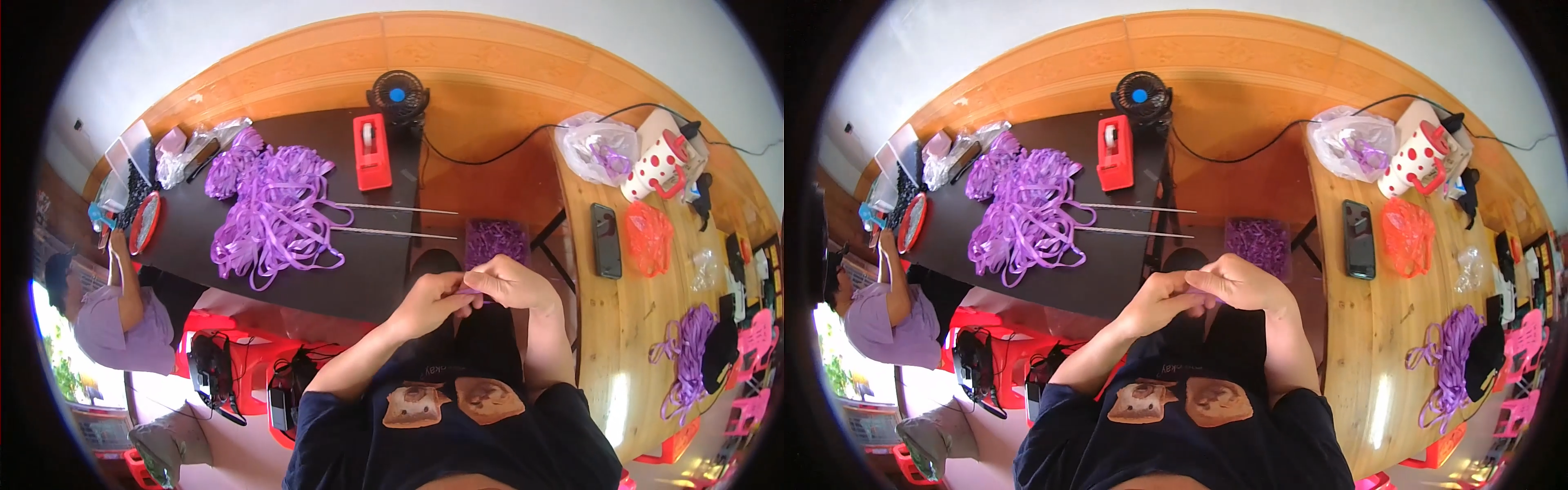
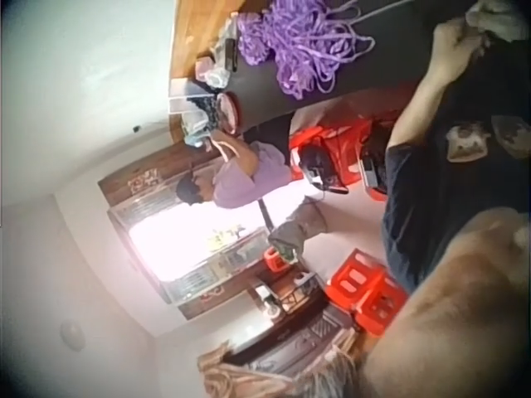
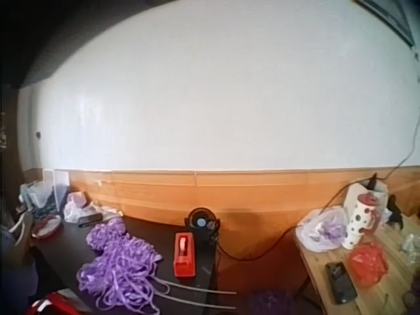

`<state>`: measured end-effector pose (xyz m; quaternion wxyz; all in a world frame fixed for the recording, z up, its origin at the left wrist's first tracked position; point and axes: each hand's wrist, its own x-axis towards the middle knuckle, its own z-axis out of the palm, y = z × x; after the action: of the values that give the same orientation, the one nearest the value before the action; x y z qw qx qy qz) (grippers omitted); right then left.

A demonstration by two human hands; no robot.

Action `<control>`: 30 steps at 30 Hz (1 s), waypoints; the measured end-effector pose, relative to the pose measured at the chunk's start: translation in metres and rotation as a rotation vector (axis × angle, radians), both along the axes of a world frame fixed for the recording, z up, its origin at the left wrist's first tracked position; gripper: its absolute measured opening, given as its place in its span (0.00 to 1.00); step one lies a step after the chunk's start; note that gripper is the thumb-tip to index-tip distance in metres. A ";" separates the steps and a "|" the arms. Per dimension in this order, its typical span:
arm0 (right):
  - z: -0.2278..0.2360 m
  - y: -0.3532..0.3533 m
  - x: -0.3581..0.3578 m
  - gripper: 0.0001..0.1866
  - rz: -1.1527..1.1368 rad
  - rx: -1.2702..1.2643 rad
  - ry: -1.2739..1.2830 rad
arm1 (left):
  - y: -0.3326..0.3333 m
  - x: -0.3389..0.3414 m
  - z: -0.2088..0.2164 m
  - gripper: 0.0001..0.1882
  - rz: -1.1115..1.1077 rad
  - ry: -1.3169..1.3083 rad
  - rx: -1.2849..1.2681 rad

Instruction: The recorder is making decorative flowers or bows by wrapping long purple ribbons around a metal frame and securing segments with adhesive tape.

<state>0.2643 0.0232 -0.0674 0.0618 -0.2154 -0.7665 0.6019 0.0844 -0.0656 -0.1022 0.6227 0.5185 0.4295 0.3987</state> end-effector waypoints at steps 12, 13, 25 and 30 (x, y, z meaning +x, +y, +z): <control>-0.040 0.002 0.040 0.09 -0.062 -0.190 0.067 | -0.012 0.013 -0.043 0.26 -0.164 0.196 0.146; -0.043 0.002 0.039 0.09 -0.049 -0.107 0.138 | -0.009 0.018 -0.046 0.24 -0.179 -0.062 -0.033; -0.052 -0.014 0.045 0.08 -0.359 0.450 0.277 | -0.006 0.017 -0.064 0.12 0.026 -0.378 -0.257; -0.071 -0.008 0.024 0.05 -0.516 1.120 0.182 | 0.004 0.024 -0.085 0.11 0.130 -0.285 -0.203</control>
<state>0.2887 0.0155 -0.1381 0.3738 -0.2762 -0.8808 0.0904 0.1082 -0.0615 -0.1867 0.6992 0.3625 0.4077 0.4621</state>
